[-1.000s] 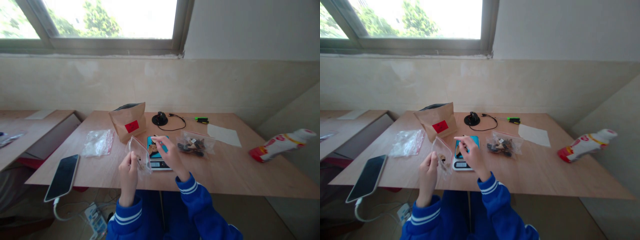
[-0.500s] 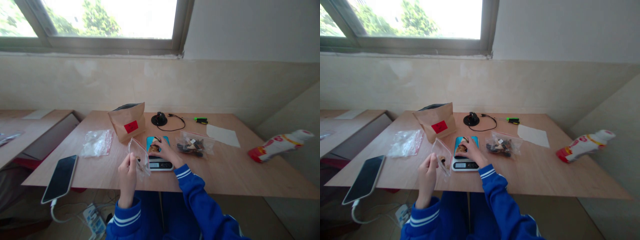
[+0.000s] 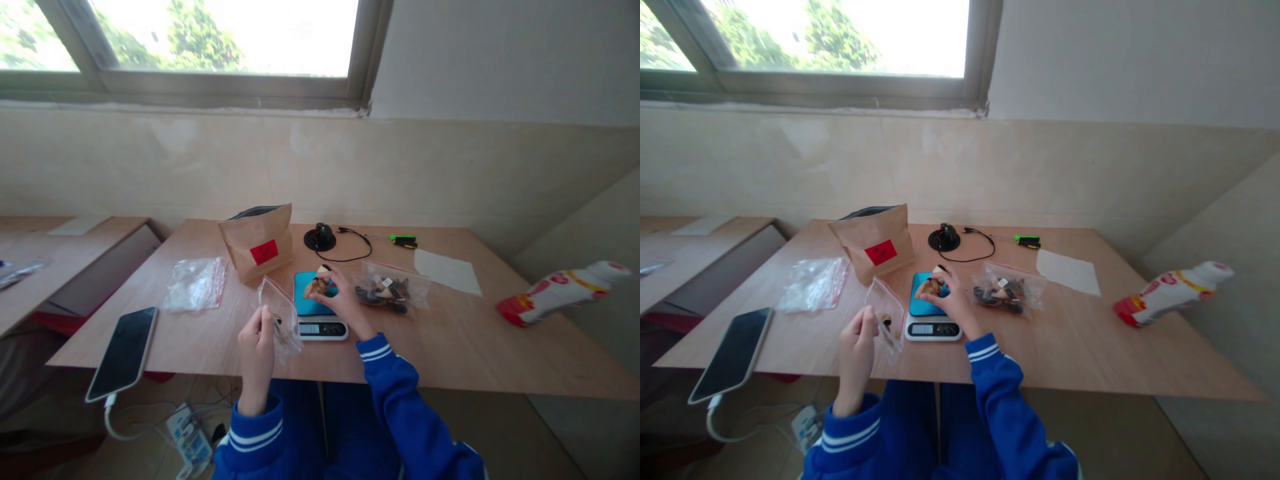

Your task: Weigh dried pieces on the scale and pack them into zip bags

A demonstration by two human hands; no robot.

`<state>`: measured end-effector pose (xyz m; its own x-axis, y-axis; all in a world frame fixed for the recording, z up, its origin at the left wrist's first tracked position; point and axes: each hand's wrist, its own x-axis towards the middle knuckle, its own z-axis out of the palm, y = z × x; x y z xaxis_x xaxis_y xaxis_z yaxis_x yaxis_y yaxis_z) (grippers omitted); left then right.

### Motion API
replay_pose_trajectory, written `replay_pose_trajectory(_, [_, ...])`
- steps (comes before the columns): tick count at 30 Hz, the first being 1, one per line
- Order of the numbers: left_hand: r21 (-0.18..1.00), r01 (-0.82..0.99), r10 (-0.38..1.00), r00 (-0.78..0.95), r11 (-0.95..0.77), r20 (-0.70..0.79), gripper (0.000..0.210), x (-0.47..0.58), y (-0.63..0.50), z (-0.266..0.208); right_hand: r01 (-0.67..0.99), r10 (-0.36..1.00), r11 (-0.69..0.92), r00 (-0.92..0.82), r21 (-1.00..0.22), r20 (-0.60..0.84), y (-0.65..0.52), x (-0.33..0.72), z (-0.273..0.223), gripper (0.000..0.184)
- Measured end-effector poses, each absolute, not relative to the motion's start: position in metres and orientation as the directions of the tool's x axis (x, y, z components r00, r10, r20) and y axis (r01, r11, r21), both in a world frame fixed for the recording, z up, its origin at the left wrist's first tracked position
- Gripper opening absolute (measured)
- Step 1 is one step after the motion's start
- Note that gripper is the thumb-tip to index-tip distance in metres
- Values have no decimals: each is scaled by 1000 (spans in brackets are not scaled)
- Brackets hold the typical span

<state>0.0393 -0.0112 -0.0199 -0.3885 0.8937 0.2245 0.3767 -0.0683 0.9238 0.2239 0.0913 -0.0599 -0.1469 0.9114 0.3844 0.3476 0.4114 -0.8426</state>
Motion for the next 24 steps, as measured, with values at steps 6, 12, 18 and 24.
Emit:
replay_pose_trajectory(6, [913,403,901,-370,-64,227,43,45,-12,-19,235,893,451,-136,-861,430,65,204,-12,39])
replay_pose_trajectory(12, [924,369,912,-340,-95,230,41,52,-12,-19,438,822,568,-257,-697,508,44,180,13,13])
replay_pose_trajectory(18, [946,300,908,-352,-119,226,43,53,-12,-20,444,808,589,-324,-676,492,44,177,9,23])
replay_pose_trajectory(24, [967,241,916,-363,-83,169,44,51,-12,-21,368,817,576,-288,-730,499,45,191,13,16])
